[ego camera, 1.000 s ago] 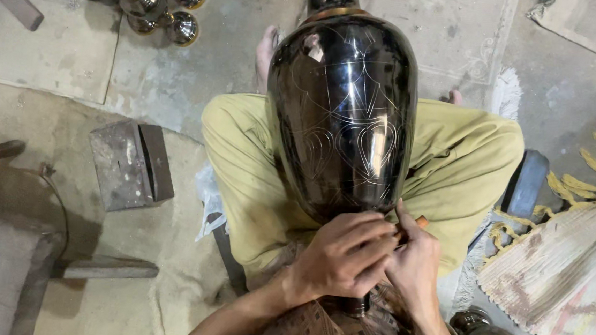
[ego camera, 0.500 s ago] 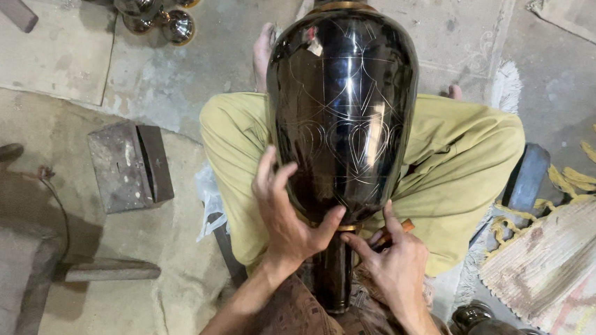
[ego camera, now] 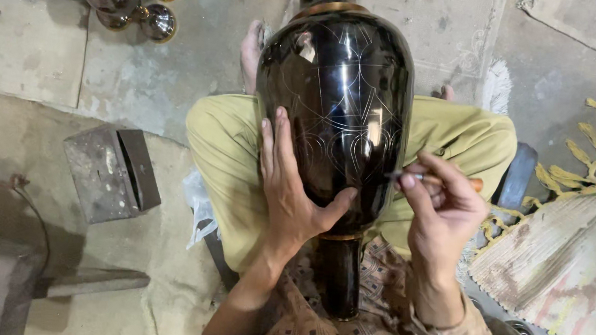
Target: The person sits cross-legged on the floor and uses a small hand tool to engrave intricate geometric patterns onto the surface of a dark, glossy vase. They hold the vase steady with one hand while carefully carving lines with the other, rotating the vase as needed to access different areas.
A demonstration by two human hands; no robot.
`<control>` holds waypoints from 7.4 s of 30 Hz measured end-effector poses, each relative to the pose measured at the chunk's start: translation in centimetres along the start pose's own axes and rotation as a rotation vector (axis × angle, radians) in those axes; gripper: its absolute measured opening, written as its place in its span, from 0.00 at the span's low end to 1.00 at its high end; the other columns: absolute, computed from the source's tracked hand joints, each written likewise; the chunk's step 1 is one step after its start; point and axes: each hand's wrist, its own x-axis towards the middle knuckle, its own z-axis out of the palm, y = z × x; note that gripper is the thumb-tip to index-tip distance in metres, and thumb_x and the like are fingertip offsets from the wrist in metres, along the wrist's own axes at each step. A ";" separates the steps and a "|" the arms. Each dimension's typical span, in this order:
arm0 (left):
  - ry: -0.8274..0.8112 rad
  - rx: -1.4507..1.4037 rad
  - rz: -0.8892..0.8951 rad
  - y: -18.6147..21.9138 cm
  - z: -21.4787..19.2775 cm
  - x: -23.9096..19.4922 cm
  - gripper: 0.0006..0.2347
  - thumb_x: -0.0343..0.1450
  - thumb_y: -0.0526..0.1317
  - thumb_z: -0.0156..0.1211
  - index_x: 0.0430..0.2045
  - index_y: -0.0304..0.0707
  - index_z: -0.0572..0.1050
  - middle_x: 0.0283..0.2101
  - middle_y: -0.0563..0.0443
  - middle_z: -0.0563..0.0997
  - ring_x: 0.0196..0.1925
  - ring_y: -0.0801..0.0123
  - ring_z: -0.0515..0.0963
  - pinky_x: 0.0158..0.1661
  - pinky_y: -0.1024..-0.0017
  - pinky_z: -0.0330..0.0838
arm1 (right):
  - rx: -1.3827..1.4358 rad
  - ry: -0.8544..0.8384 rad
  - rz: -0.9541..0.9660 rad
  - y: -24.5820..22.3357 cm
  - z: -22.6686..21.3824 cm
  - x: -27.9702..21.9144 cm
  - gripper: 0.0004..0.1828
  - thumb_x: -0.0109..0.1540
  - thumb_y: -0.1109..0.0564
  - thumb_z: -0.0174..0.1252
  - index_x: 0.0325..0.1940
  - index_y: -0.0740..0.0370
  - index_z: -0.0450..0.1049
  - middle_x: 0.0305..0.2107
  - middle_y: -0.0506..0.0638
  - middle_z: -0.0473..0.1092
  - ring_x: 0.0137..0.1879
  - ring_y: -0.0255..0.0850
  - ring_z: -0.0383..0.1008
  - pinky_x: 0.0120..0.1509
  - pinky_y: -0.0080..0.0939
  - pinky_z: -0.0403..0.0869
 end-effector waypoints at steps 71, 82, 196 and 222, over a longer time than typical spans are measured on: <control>0.052 0.052 -0.027 -1.2 1.0 -0.6 0.42 0.75 0.64 0.48 0.76 0.29 0.45 0.78 0.30 0.48 0.82 0.38 0.49 0.76 0.48 0.44 | -0.322 -0.479 -0.375 -0.3 3.0 6.3 0.08 0.59 0.75 0.65 0.37 0.68 0.80 0.39 0.57 0.77 0.43 0.40 0.80 0.50 0.32 0.81; 0.055 0.077 -0.026 -1.2 1.2 -0.6 0.42 0.75 0.66 0.46 0.76 0.29 0.45 0.79 0.31 0.47 0.81 0.43 0.48 0.78 0.50 0.43 | -0.313 -0.566 -0.387 -0.5 2.4 7.0 0.10 0.61 0.76 0.62 0.37 0.67 0.81 0.39 0.56 0.77 0.42 0.39 0.80 0.48 0.31 0.80; 0.011 -0.871 -0.161 -7.9 -1.0 0.4 0.42 0.65 0.51 0.56 0.73 0.26 0.49 0.74 0.33 0.58 0.79 0.52 0.57 0.77 0.62 0.45 | -0.204 -0.196 0.089 9.7 -3.4 5.9 0.30 0.69 0.49 0.58 0.69 0.71 0.68 0.53 0.52 0.76 0.54 0.33 0.74 0.63 0.30 0.70; -0.018 -0.238 -0.009 -3.7 -1.9 2.3 0.44 0.74 0.68 0.44 0.76 0.28 0.50 0.82 0.29 0.50 0.83 0.44 0.50 0.80 0.54 0.42 | -0.126 -0.359 -0.133 0.3 0.3 6.3 0.12 0.62 0.72 0.67 0.50 0.70 0.79 0.42 0.52 0.76 0.43 0.34 0.77 0.50 0.28 0.77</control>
